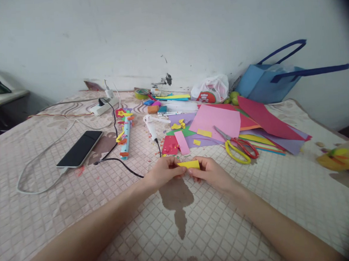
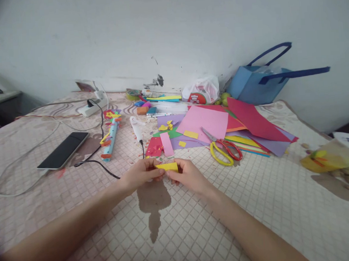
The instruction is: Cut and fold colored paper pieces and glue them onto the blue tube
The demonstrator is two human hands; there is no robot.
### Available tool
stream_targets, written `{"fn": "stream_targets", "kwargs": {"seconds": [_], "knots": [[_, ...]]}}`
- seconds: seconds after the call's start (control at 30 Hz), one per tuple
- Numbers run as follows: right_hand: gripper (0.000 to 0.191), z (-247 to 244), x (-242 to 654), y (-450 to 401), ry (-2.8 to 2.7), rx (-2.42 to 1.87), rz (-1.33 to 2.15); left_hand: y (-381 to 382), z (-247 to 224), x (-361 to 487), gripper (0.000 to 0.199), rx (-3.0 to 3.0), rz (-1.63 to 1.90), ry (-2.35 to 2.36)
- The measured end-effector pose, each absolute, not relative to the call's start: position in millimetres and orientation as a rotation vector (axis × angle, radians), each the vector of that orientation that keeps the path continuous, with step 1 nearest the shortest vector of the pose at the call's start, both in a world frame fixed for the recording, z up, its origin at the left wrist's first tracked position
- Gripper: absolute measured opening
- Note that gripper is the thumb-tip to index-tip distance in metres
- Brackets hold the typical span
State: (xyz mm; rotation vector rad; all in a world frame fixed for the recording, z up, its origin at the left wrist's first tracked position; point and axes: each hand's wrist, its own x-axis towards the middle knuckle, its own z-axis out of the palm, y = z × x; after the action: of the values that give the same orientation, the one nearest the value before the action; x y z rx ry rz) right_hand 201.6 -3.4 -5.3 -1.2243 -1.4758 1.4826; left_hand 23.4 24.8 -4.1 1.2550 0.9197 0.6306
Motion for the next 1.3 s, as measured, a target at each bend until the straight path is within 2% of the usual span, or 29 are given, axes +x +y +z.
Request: {"fn": "stream_targets", "kwargs": {"seconds": [0.2,0.4,0.67,0.9,1.3], "knots": [[0.021,-9.2,200.6,-2.2,-1.432,-1.206,1.527,23.0,-3.1,24.9,0.021,1.146,0.684,0.888],[0.014,-3.1,197.8,-5.2,-1.468,-1.316,1.487,23.9,-3.5,24.4,0.020,1.139,0.667,0.872],[0.012,-5.0,199.6,-3.6,-1.445,-1.242,1.499,25.2,-4.9,24.7,0.020,1.040,0.751,0.933],[0.024,-7.7,199.5,-2.4,-1.329,-1.181,1.536,25.5,-4.2,24.6,0.022,1.002,0.781,0.945],[0.013,-8.4,197.6,-3.8,-1.429,-1.256,1.488,24.1,-6.8,26.3,0.018,1.012,0.776,0.920]]}}
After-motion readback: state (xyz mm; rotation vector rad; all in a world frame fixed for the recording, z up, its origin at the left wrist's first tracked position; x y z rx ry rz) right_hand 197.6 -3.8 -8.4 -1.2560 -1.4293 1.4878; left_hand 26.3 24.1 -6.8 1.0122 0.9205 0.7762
